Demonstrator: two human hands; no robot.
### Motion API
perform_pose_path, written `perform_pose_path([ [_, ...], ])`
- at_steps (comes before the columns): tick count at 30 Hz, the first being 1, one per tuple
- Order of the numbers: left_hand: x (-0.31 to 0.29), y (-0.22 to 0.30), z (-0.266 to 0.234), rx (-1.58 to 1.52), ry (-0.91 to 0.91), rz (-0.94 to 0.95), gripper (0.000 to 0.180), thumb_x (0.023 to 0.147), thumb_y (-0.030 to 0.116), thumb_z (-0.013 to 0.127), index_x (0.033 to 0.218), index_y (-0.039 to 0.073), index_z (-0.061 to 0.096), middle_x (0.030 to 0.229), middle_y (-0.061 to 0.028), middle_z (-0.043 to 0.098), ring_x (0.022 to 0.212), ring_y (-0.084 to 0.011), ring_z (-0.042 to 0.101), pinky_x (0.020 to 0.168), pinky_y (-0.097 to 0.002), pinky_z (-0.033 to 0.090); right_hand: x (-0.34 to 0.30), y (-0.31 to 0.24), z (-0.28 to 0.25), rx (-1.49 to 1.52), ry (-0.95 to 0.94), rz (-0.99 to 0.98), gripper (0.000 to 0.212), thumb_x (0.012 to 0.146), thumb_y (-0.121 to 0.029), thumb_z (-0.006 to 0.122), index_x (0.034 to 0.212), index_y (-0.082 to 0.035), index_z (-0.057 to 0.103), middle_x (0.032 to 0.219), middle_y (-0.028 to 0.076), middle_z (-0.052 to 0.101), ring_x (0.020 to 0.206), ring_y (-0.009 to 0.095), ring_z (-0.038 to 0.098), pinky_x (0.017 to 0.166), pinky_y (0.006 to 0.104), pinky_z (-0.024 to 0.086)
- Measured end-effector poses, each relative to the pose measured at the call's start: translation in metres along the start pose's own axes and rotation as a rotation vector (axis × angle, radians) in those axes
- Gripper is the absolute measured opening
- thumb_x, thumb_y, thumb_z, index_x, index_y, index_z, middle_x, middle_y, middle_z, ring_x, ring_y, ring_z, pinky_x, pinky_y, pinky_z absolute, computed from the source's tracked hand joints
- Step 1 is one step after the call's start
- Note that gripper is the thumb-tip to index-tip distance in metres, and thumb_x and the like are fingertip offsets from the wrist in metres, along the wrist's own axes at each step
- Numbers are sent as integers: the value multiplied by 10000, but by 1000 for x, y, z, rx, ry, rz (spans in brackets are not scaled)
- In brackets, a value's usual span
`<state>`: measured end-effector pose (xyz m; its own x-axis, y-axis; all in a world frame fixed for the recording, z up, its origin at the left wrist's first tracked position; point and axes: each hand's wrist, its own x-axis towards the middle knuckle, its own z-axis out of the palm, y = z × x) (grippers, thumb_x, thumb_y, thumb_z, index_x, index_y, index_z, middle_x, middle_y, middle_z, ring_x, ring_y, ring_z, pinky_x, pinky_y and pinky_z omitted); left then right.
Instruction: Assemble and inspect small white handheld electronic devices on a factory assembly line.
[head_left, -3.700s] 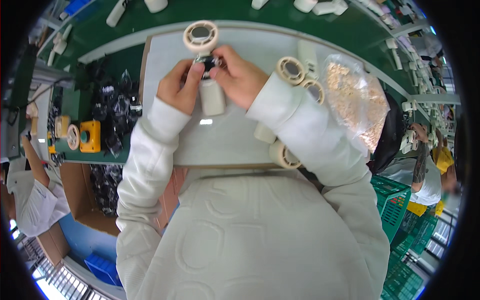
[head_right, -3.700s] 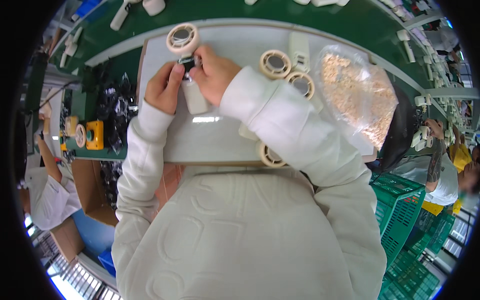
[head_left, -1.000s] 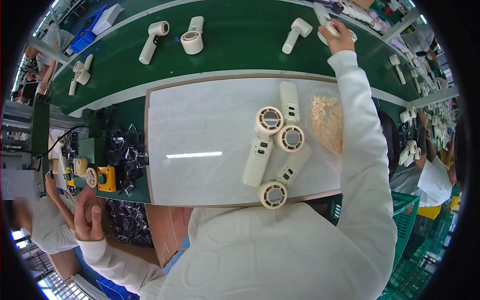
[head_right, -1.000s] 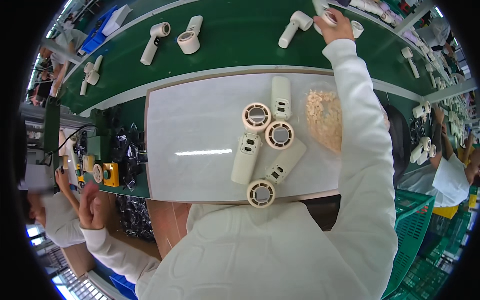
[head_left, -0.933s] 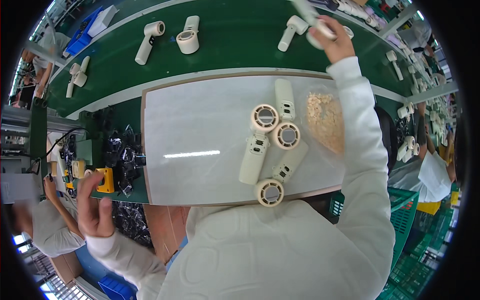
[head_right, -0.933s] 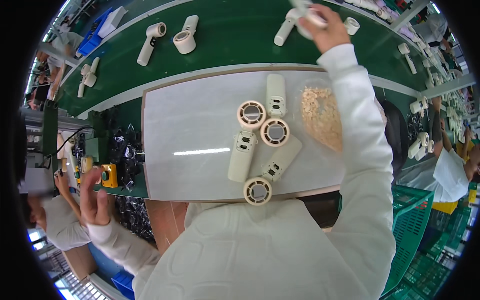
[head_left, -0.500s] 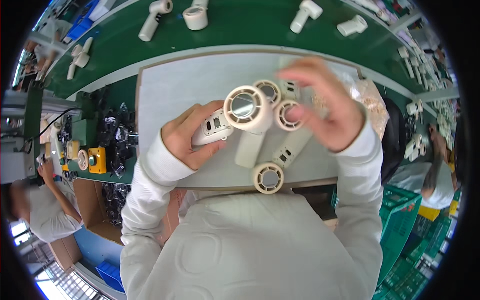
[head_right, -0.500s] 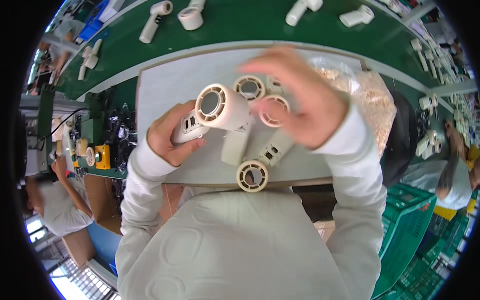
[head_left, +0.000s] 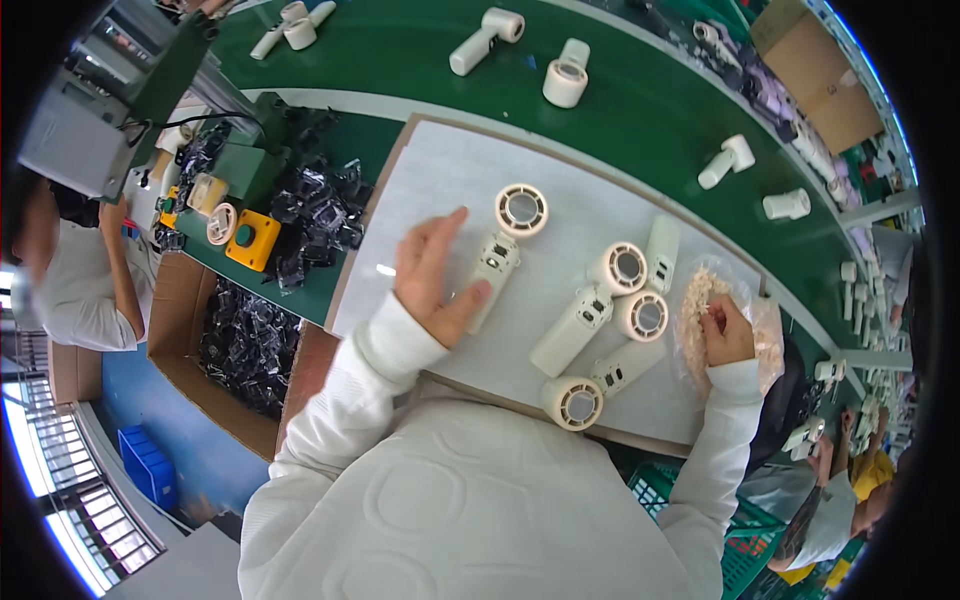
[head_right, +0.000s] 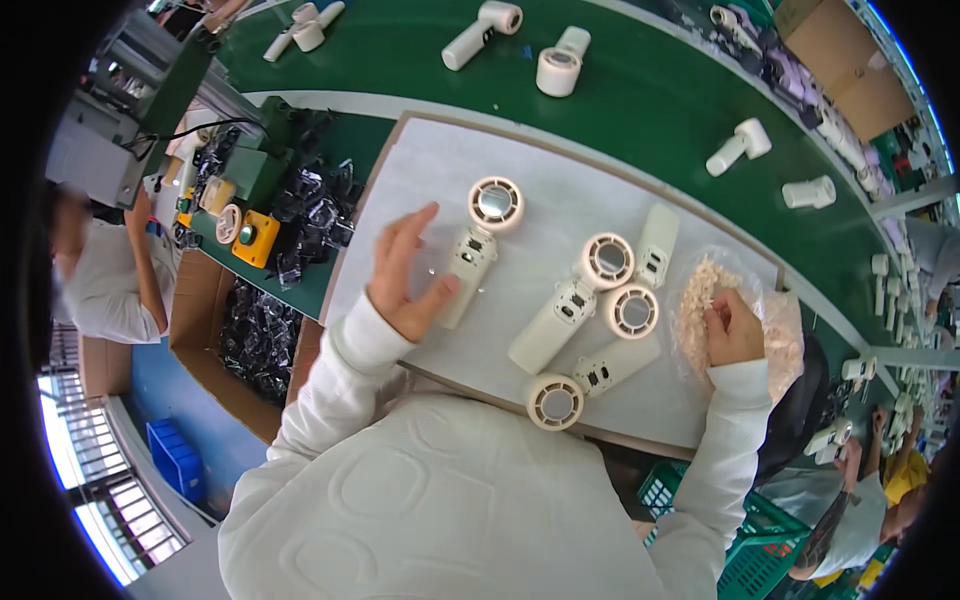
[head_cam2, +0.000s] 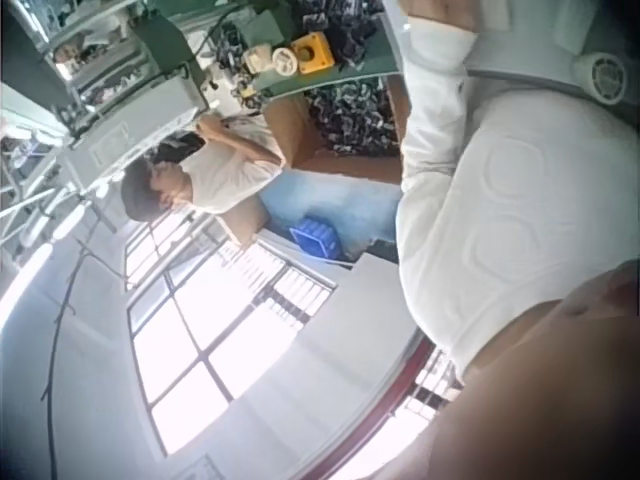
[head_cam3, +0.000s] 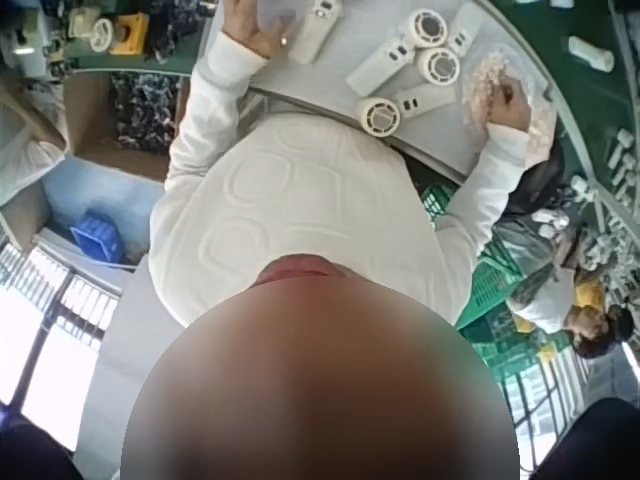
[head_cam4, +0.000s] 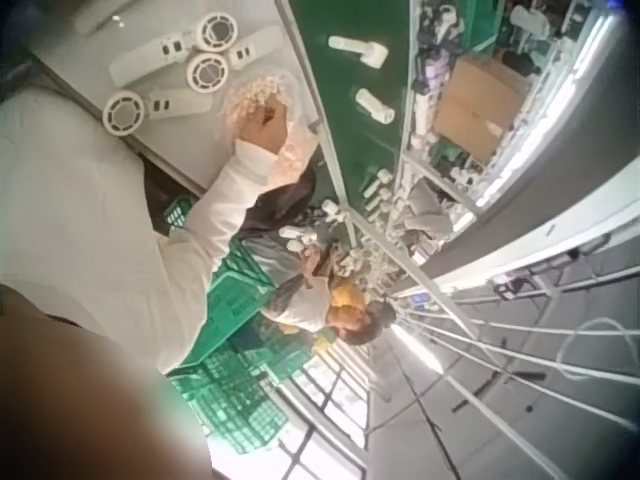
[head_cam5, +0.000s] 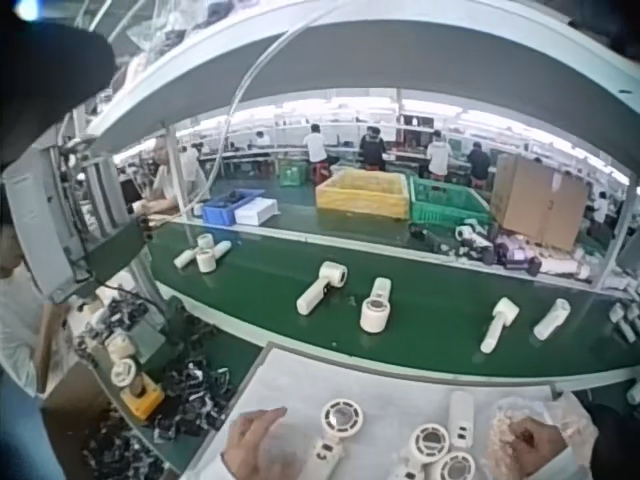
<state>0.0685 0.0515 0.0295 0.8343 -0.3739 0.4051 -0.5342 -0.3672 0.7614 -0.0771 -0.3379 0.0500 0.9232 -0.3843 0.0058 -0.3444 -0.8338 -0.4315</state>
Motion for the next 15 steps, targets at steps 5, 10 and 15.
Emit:
perform_pose_path([
  [5, 62, -69, -81, 504, -39, -160, 442, 749, 105, 648, 1191, 121, 621, 1094, -107, 613, 995, -294, 559, 844, -393, 456, -3, 11, -7, 159, 103, 98, 87, 865, -58, 583, 951, -45, 586, 773, 53, 566, 679, 168, 487, 659, 263, 425],
  [10, 76, -115, -114, 1028, -131, -140, 327, 849, 273, 604, 1158, 177, 643, 1065, -80, 624, 993, -289, 578, 861, -406, 455, -10, 2, -18, 236, 241, 77, 75, 892, -66, 581, 960, -38, 597, 789, 31, 579, 673, 126, 476, 650, 235, 410],
  [15, 97, -130, -115, 876, -246, -245, 301, 873, 287, 569, 1142, 177, 648, 1032, -89, 668, 978, -304, 613, 865, -416, 461, -11, -91, -29, 763, 390, -70, 88, 940, -65, 534, 995, -15, 582, 785, 13, 549, 661, 81, 449, 639, 200, 392],
])
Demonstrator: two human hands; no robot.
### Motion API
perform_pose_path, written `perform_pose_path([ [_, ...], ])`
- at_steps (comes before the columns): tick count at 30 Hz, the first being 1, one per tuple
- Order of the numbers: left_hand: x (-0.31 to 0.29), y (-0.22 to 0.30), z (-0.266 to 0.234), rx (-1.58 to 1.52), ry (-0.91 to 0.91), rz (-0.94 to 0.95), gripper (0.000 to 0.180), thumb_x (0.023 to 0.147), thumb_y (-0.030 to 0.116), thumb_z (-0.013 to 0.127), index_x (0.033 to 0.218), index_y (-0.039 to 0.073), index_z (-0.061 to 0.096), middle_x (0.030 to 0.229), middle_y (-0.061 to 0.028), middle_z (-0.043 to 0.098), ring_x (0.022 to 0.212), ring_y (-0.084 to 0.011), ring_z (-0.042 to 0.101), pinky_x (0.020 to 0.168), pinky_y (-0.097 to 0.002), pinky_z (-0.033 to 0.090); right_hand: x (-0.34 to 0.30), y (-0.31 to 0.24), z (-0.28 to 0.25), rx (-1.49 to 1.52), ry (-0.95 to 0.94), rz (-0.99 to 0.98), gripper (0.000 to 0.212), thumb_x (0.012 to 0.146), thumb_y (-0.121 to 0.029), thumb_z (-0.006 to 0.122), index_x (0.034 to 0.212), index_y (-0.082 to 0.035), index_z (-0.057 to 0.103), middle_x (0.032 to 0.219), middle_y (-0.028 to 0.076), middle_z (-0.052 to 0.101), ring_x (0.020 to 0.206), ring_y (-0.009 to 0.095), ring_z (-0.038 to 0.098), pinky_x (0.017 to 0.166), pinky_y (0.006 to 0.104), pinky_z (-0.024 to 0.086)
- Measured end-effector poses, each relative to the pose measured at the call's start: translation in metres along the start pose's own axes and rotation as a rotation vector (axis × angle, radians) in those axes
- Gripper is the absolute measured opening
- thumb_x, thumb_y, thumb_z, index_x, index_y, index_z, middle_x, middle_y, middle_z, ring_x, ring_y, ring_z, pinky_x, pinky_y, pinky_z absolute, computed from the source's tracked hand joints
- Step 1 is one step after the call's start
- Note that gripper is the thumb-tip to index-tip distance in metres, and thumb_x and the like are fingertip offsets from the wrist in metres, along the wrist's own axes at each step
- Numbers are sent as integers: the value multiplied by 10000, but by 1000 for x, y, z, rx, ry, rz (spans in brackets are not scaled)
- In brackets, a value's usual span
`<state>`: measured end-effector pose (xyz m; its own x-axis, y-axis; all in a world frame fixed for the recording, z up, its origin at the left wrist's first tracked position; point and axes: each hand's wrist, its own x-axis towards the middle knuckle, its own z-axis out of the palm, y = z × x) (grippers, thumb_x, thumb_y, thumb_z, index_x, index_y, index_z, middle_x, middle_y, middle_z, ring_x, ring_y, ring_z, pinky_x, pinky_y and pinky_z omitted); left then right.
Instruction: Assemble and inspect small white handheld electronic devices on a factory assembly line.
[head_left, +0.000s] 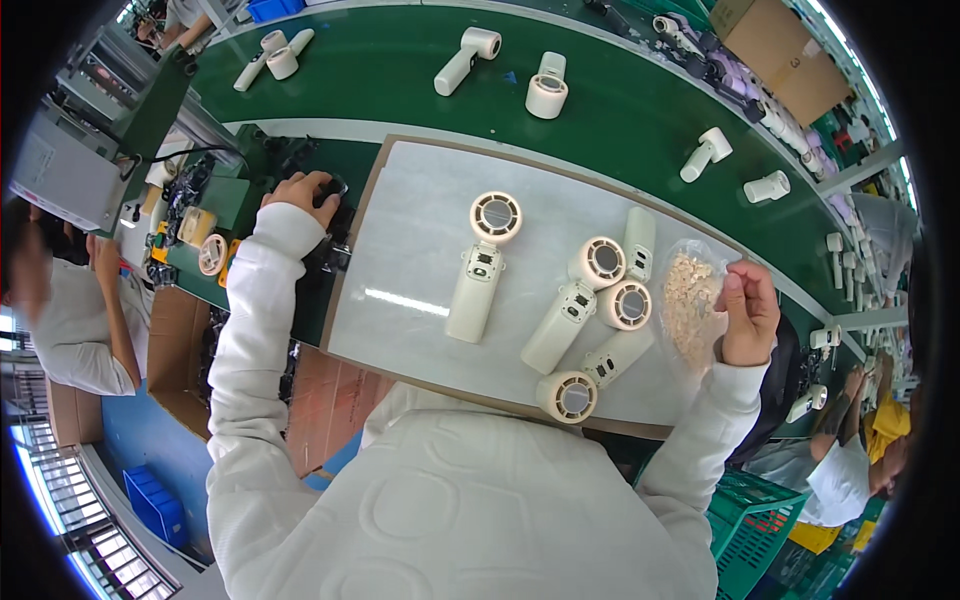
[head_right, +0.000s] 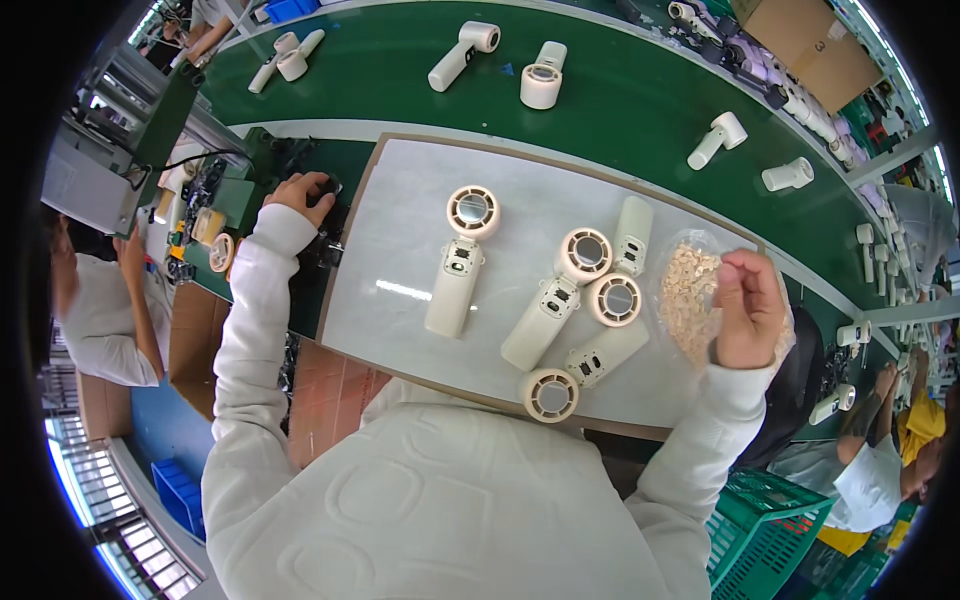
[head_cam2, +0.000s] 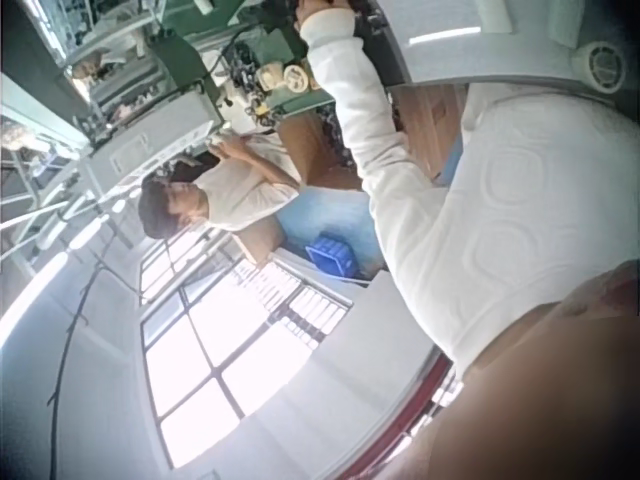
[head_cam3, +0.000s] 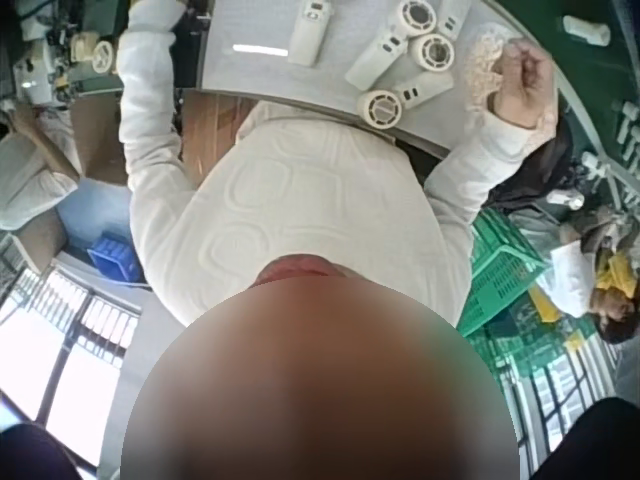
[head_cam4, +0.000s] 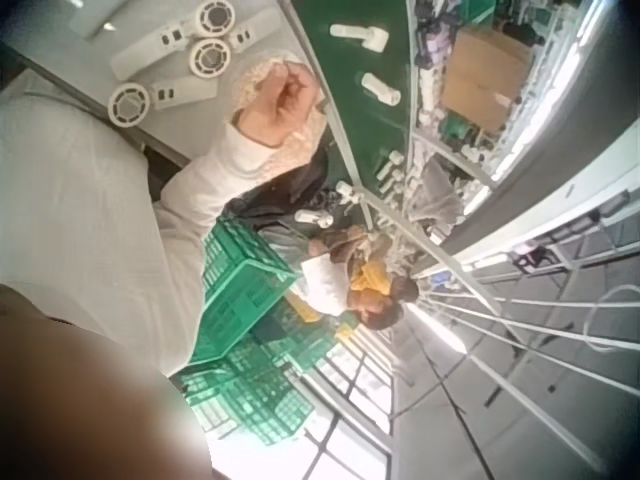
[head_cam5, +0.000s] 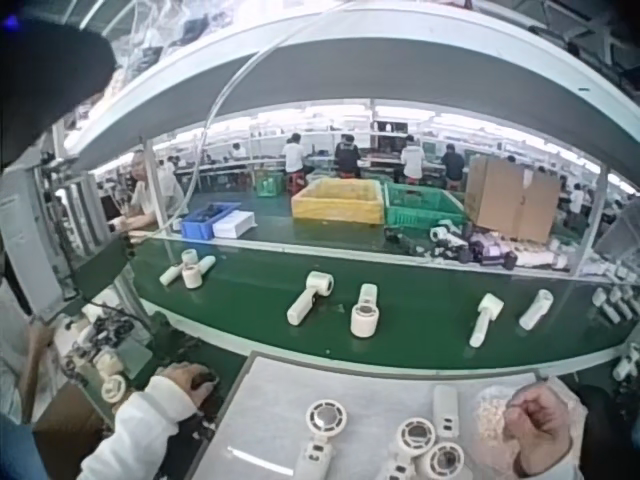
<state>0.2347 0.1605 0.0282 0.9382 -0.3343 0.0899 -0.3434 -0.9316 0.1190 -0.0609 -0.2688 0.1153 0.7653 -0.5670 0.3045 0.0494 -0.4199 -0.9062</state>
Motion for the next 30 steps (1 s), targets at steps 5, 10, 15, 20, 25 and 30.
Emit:
perform_pose_path([
  [5, 1, -7, 4, -73, 124, -75, 280, 894, 228, 509, 1130, 178, 652, 922, -106, 724, 890, -333, 670, 835, -430, 484, -5, -34, 99, 231, -375, 85, 47, 915, -21, 560, 960, -31, 562, 808, 14, 560, 692, 84, 457, 637, 196, 384],
  [10, -20, 40, -30, -444, 279, 114, 378, 818, 27, 539, 1167, 133, 639, 846, -130, 709, 752, -266, 660, 677, -344, 519, -5, -22, 153, 184, -502, -68, 44, 941, -73, 540, 966, -36, 540, 770, 10, 520, 662, 88, 439, 632, 199, 385],
  [15, -59, 108, -29, -1240, 24, 417, 462, 774, -97, 511, 1181, 90, 626, 907, -50, 622, 706, -165, 533, 652, -256, 466, 6, -13, 161, 181, -647, 37, 42, 938, -73, 547, 960, -39, 538, 776, 7, 514, 670, 93, 444, 644, 205, 396],
  [20, -73, 131, 6, -1337, -15, 500, 446, 798, -97, 517, 1190, 88, 624, 913, -39, 618, 735, -140, 520, 713, -240, 457, -12, 7, 159, 76, -702, 142, 29, 934, -68, 550, 950, -43, 547, 798, 10, 529, 682, 97, 461, 662, 204, 408],
  [25, -59, 129, 17, -1419, -49, 425, 373, 819, -82, 534, 1145, 74, 629, 910, -34, 614, 736, -122, 515, 733, -234, 456, -3, -9, 168, 204, -693, 286, 21, 929, -55, 546, 941, -46, 560, 817, 14, 551, 702, 95, 485, 679, 200, 411],
  [30, -66, 133, 19, -1452, -72, 260, 296, 821, -84, 552, 1072, 53, 629, 896, -36, 625, 745, -113, 528, 718, -230, 469, -15, -10, 173, 114, -762, 242, 41, 906, -35, 551, 942, -44, 569, 836, 19, 568, 740, 104, 509, 691, 207, 412],
])
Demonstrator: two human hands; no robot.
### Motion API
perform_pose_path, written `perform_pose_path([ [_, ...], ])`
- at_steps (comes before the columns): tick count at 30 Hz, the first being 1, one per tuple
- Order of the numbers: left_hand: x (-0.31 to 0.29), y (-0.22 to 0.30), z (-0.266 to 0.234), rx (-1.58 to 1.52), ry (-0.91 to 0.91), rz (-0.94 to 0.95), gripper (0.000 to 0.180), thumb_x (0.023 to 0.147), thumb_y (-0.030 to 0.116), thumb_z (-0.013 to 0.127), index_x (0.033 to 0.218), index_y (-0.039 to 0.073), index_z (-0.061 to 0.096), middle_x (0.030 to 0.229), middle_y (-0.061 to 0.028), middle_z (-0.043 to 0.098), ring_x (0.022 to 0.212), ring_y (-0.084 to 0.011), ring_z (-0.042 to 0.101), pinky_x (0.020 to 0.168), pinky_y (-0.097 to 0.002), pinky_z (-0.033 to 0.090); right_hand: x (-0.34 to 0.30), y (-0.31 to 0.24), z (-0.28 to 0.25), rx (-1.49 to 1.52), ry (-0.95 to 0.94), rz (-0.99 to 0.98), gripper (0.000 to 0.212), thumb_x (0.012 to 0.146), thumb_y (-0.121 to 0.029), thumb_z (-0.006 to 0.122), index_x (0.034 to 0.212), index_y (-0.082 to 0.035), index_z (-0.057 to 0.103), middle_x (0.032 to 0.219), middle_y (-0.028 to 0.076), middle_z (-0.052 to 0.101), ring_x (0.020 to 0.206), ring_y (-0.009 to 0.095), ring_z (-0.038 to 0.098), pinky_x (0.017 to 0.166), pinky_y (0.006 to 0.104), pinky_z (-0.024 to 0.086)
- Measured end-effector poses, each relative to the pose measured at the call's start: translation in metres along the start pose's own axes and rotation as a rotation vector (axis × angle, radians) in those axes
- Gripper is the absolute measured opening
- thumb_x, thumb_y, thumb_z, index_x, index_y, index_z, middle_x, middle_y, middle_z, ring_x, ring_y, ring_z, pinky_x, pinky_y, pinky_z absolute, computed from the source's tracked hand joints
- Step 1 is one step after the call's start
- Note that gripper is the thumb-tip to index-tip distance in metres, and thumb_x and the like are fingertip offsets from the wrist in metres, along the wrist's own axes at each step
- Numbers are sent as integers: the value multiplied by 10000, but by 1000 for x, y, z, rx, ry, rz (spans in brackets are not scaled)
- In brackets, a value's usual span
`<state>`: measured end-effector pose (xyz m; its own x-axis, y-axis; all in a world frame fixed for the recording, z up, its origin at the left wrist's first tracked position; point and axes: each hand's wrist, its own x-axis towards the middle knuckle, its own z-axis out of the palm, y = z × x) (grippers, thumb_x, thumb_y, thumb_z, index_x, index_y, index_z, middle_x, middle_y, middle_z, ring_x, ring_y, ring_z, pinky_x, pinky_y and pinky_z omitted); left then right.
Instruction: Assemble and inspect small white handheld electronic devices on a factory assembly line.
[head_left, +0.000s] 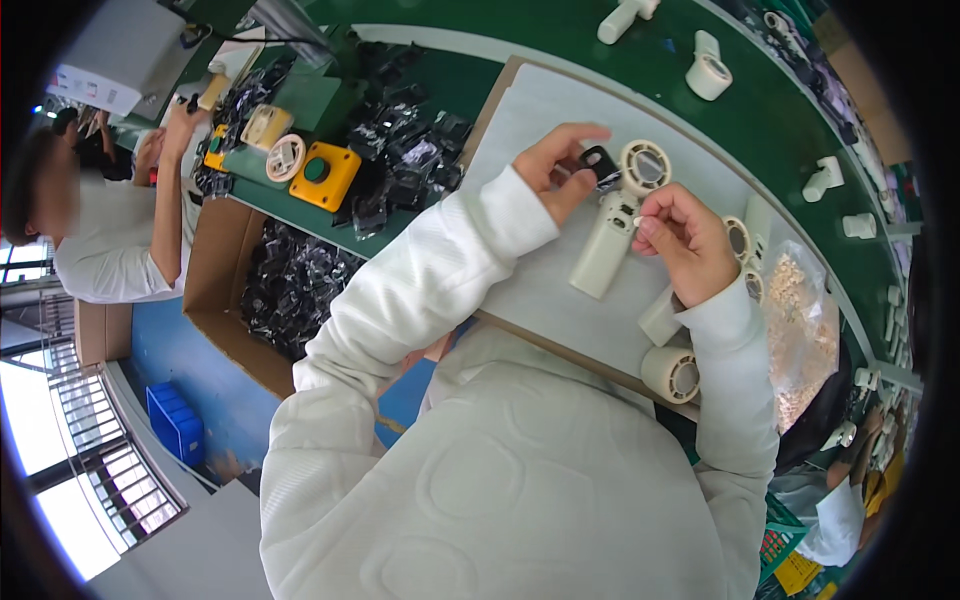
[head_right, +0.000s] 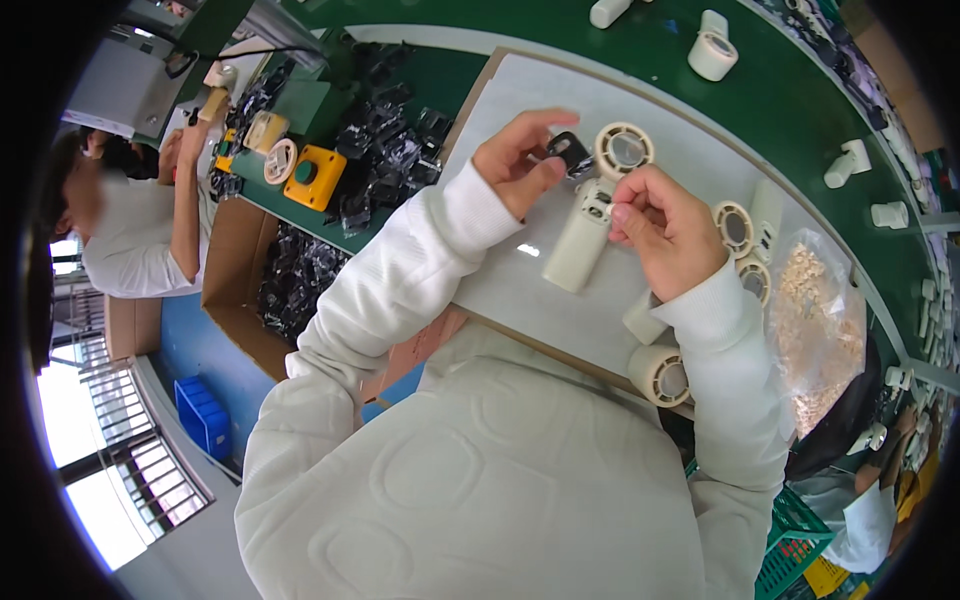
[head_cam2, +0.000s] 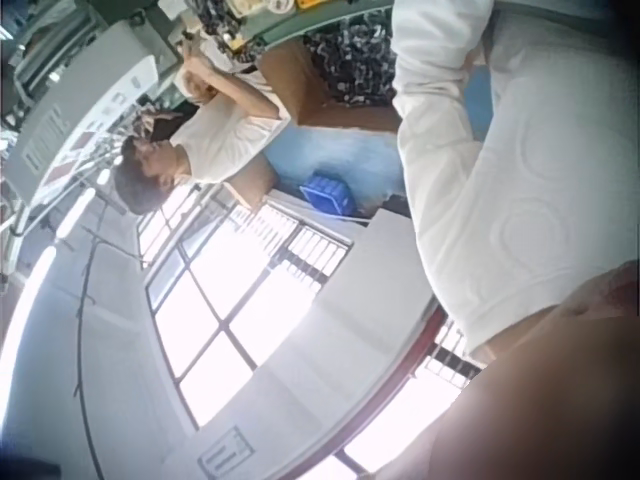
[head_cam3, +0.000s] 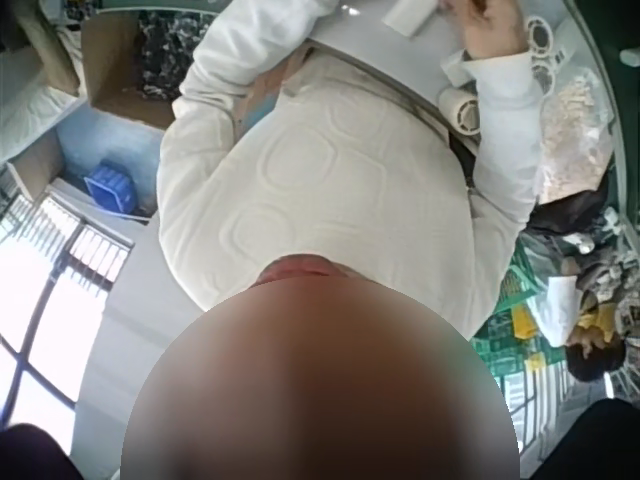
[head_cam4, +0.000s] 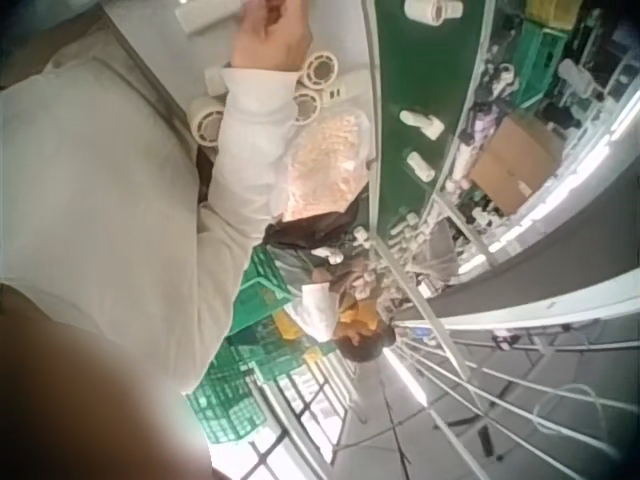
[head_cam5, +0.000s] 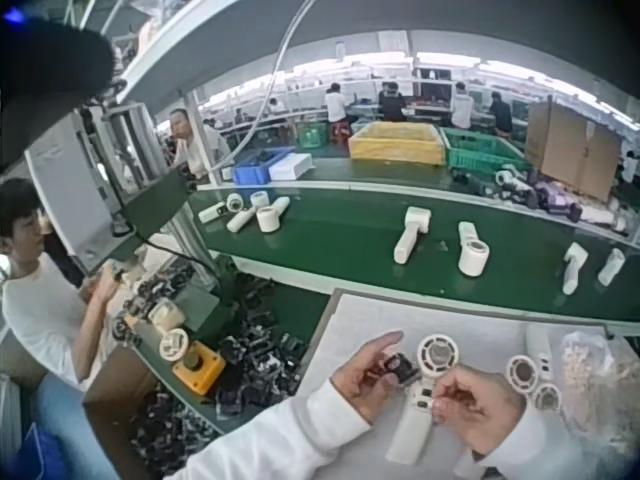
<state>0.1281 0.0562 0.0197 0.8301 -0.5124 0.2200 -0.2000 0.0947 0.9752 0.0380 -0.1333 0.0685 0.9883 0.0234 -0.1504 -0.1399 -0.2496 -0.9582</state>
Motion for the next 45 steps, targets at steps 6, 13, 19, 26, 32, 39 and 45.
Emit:
perform_pose_path([
  [6, -1, -5, -2, -104, -16, -52, 226, 836, -53, 599, 1042, 37, 622, 932, -42, 640, 805, -112, 560, 737, -218, 471, 0, 8, 16, -491, 93, -227, 90, 862, -15, 554, 940, -56, 570, 892, 34, 543, 811, 154, 504, 700, 241, 411],
  [13, 0, -13, 1, -284, 19, -67, 265, 834, -30, 645, 1090, 32, 618, 874, -36, 643, 788, -107, 577, 738, -205, 483, 12, 25, 22, -728, 335, -559, 101, 838, -8, 570, 912, -77, 567, 909, 43, 497, 808, 195, 471, 684, 269, 401],
  [19, -3, -4, 1, -155, 8, -156, 221, 905, 17, 606, 1126, 16, 608, 994, -68, 651, 905, -137, 596, 849, -211, 469, 12, 21, 26, -623, 338, -360, 89, 843, -26, 598, 909, -78, 565, 876, 25, 486, 740, 166, 461, 648, 256, 395],
  [26, -2, 8, 17, -266, 63, -133, 181, 899, 15, 599, 1078, 26, 624, 972, -55, 646, 841, -115, 582, 771, -190, 454, 15, 17, 9, -264, 299, -237, 108, 825, -20, 620, 897, -78, 565, 796, 4, 514, 654, 128, 439, 594, 233, 373],
  [32, -7, -1, 17, -41, 23, -89, 183, 865, 55, 640, 1048, 47, 636, 960, -42, 640, 821, -130, 582, 748, -244, 445, 10, 17, 3, -120, 198, -148, 77, 809, -44, 630, 859, -69, 577, 692, -4, 539, 590, 127, 432, 556, 249, 367],
  [39, -3, -7, 27, 850, 84, 194, 253, 852, 290, 637, 1015, 99, 666, 904, -44, 632, 835, -222, 552, 803, -382, 367, 17, 12, 2, -682, 257, -64, 124, 820, -176, 638, 857, -62, 605, 589, 12, 536, 520, 176, 435, 520, 305, 377],
  [45, 1, -3, 30, 963, -50, 29, 299, 874, 368, 545, 997, 124, 665, 899, -101, 667, 842, -324, 574, 762, -454, 375, 16, 22, -9, -759, 242, -186, 179, 840, -228, 636, 925, -72, 611, 671, 75, 611, 544, 271, 540, 537, 376, 417],
])
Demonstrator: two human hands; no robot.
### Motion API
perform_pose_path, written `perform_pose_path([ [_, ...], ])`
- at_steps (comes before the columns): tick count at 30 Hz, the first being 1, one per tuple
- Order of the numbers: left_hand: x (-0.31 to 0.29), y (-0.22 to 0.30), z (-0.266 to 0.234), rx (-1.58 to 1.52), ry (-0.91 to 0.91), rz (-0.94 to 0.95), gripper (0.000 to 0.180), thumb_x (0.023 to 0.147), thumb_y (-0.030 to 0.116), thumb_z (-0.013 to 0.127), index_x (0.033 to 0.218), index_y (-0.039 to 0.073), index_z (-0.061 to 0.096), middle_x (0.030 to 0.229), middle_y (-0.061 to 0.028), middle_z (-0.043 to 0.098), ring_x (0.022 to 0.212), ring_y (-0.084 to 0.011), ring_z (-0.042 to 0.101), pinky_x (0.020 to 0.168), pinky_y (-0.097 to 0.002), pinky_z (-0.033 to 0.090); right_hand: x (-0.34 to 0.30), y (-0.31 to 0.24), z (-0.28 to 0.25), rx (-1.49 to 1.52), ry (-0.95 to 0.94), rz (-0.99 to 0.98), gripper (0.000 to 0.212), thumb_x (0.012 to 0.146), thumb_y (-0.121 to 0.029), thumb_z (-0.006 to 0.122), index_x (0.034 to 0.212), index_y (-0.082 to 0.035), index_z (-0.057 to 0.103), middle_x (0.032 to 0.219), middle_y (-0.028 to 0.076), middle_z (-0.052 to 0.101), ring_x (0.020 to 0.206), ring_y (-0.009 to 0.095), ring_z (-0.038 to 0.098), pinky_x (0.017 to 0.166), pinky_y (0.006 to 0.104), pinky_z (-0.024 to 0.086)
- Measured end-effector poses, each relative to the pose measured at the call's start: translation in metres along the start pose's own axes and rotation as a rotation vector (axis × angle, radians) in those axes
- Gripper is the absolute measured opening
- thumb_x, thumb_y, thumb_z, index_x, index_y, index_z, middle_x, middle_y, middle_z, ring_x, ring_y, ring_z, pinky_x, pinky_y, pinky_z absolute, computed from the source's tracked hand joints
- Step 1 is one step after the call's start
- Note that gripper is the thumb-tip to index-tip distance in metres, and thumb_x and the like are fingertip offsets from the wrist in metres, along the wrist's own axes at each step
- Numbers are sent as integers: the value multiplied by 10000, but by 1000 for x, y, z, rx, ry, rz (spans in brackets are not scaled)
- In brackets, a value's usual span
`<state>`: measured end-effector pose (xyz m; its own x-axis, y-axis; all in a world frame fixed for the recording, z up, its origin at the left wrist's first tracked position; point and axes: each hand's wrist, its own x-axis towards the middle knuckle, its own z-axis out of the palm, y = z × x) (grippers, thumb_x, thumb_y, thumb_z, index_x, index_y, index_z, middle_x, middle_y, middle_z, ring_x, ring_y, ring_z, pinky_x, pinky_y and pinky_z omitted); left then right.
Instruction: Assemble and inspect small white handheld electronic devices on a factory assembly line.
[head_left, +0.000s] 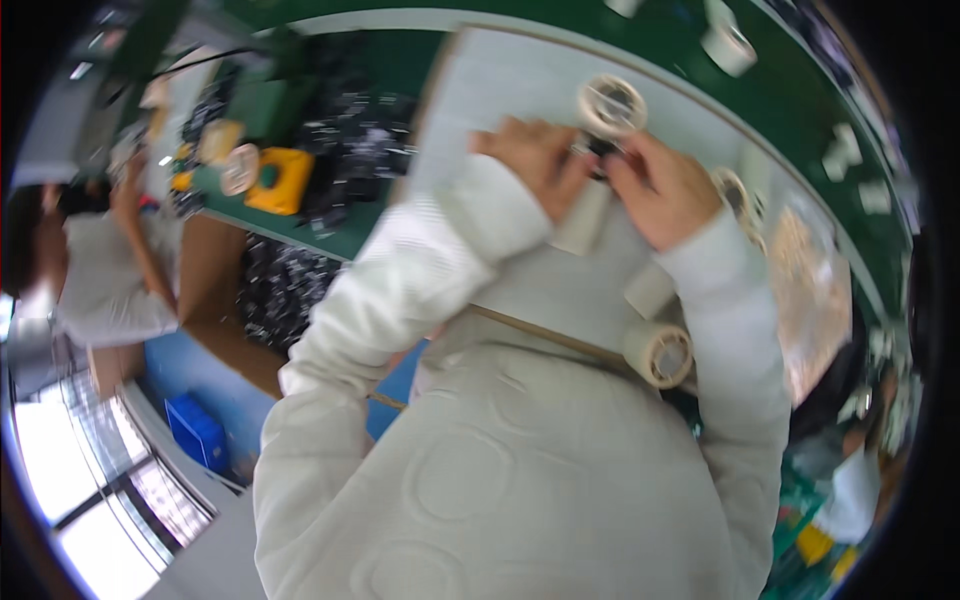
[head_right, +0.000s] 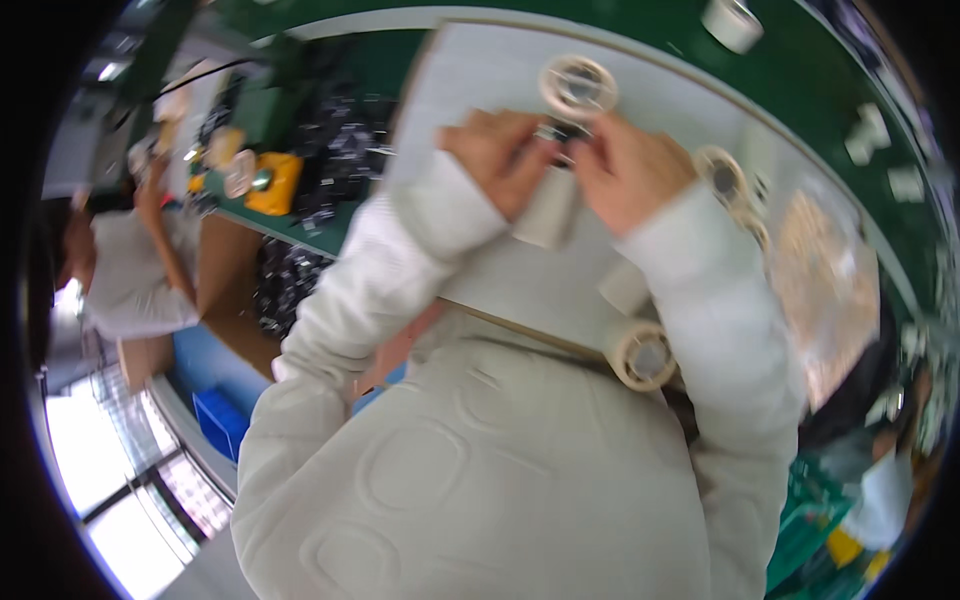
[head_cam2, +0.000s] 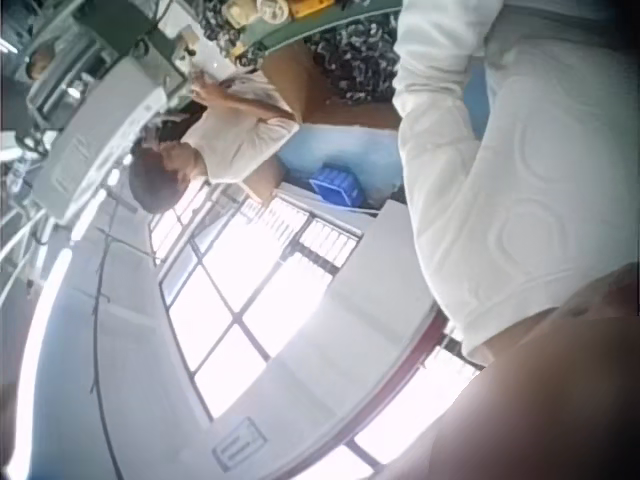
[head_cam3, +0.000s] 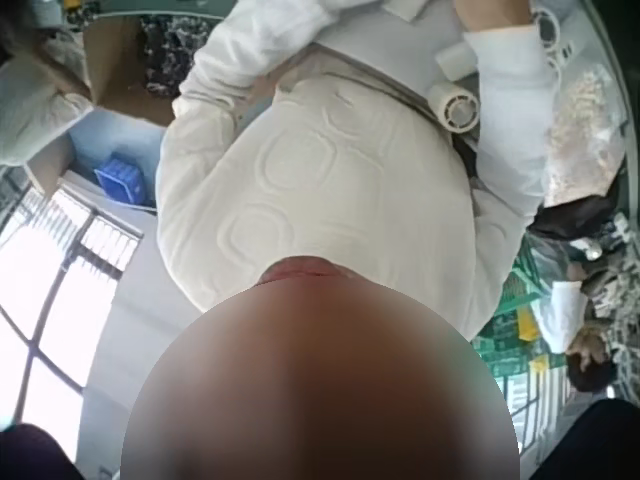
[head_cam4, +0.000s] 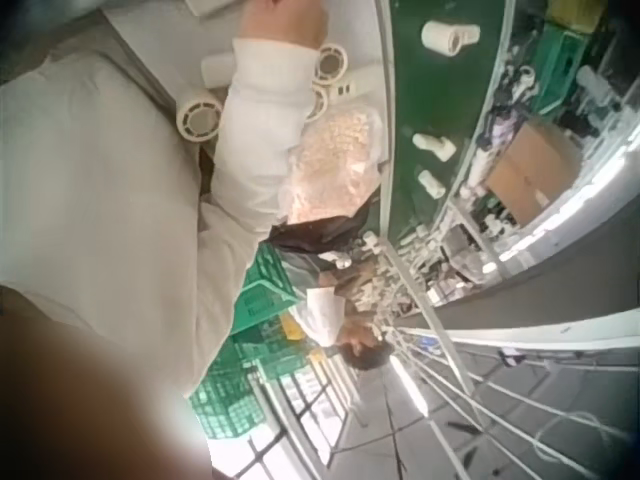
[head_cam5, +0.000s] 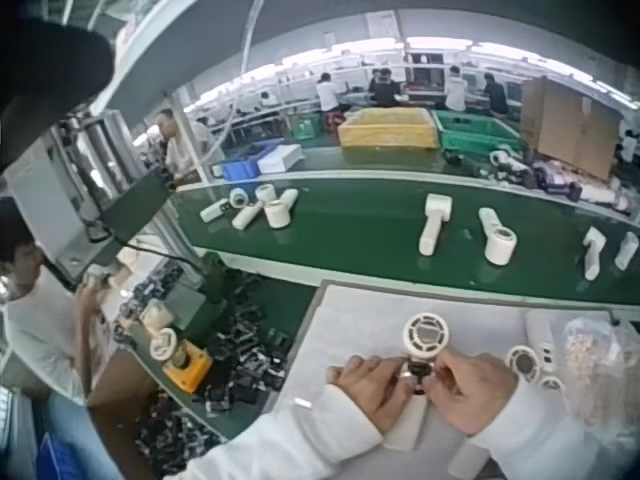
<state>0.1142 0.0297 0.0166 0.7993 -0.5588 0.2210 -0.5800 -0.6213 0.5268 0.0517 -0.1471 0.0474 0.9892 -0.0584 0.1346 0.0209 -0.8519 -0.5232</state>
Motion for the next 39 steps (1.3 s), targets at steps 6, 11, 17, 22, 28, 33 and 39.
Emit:
perform_pose_path([
  [6, -1, 0, 7, -93, 70, -1, 298, 871, 292, 573, 1067, 71, 616, 933, -123, 678, 820, -327, 600, 766, -424, 444, 10, -5, -7, 254, -253, 169, 124, 909, -113, 574, 1032, -100, 567, 747, 15, 583, 644, 125, 558, 490, 237, 413],
  [11, 8, 16, -24, -818, 166, -108, 372, 852, 149, 628, 1201, 41, 558, 958, -121, 654, 807, -246, 603, 734, -330, 494, 20, -29, -8, 570, 33, 3, 236, 916, -87, 566, 1147, -60, 526, 985, 84, 603, 839, 180, 577, 711, 282, 465],
  [17, 17, 36, -47, -853, 475, 190, 405, 828, 87, 638, 1218, 22, 546, 997, -132, 630, 761, -231, 579, 700, -317, 499, 25, -49, -25, 696, 187, -231, 363, 949, -109, 539, 1290, -32, 443, 1134, 133, 583, 979, 210, 557, 883, 311, 437],
  [22, 9, 54, -71, -885, 459, 188, 368, 850, 60, 632, 1207, 15, 556, 1003, -118, 614, 803, -217, 566, 754, -306, 485, 19, -61, -31, 747, 222, -257, 362, 973, -128, 517, 1311, -18, 453, 1182, 140, 587, 1025, 208, 562, 933, 321, 422],
  [28, 7, 57, -71, -928, 528, 261, 306, 856, 74, 651, 1149, 9, 589, 969, -95, 582, 822, -197, 535, 770, -285, 459, 13, -52, -30, 982, 249, -230, 352, 975, -127, 523, 1304, -3, 496, 1210, 136, 600, 1062, 214, 574, 947, 326, 424],
  [33, -6, 63, -80, -885, 597, 276, 268, 858, 86, 658, 1109, 8, 605, 947, -82, 558, 824, -184, 516, 749, -273, 440, 9, -67, -29, 1140, 221, -336, 346, 974, -140, 532, 1291, -3, 523, 1218, 133, 606, 1067, 220, 582, 944, 319, 427],
  [39, -29, 30, -117, -762, 628, 311, 229, 828, 69, 640, 1044, -1, 613, 899, -98, 562, 755, -200, 495, 688, -285, 429, 11, -120, -32, 1091, -65, -320, 450, 942, -162, 566, 1349, -4, 461, 1295, 153, 545, 1119, 226, 550, 966, 338, 417],
])
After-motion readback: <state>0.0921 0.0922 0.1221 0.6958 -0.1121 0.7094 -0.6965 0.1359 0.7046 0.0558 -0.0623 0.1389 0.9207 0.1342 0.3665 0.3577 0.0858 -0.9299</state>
